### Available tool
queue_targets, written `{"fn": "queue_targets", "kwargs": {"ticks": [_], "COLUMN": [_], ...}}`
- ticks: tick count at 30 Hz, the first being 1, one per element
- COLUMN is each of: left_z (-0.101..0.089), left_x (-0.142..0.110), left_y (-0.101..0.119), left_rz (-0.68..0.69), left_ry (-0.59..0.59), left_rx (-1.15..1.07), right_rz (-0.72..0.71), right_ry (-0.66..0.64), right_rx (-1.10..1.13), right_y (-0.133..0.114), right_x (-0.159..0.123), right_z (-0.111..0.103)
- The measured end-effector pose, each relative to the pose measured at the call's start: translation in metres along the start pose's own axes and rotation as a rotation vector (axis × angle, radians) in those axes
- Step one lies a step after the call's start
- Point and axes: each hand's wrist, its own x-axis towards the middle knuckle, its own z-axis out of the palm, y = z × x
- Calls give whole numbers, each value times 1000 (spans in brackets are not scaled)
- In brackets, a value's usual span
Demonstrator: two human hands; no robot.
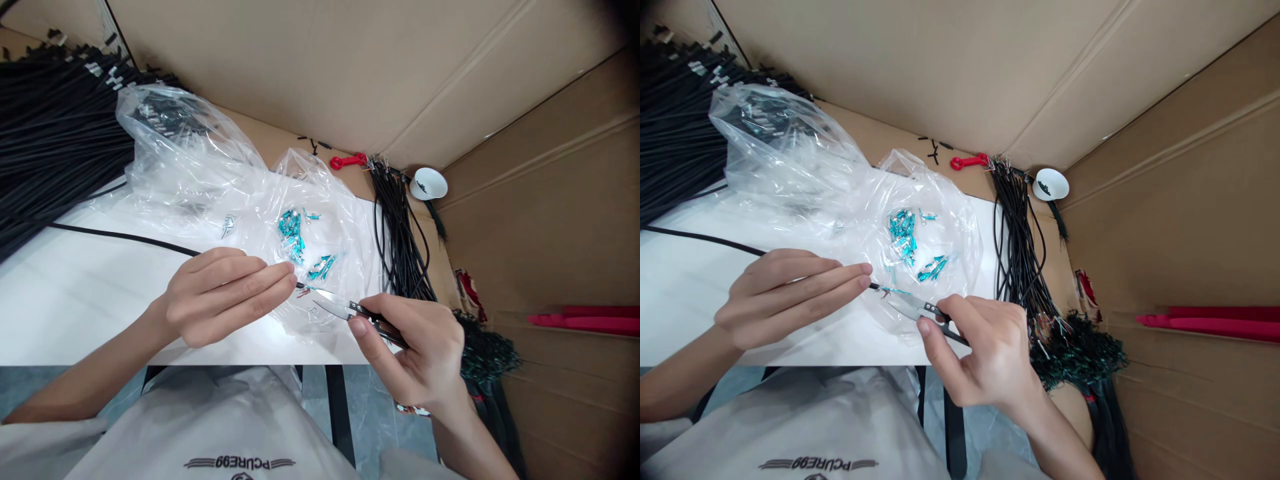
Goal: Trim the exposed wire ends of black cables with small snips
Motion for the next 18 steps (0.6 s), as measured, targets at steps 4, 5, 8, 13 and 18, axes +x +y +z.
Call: {"fn": "queue_targets", "kwargs": {"ticks": [4, 5, 8, 13, 18], "left_z": [6, 7, 5, 4, 8], "left_x": [1, 2, 6, 5, -3], "left_y": [-13, -14, -12, -14, -20], "left_rz": [86, 99, 186, 248, 216], "left_ry": [45, 60, 110, 94, 75], "left_rx": [3, 6, -5, 4, 65], "right_rz": [15, 16, 14, 26, 76], "right_ry": [2, 0, -3, -6, -40], "right_rx": [-3, -1, -1, 2, 49], "right_y": [1, 1, 0, 1, 2], "right_x": [-2, -2, -3, -5, -3], "right_z": [1, 1, 0, -2, -2]}}
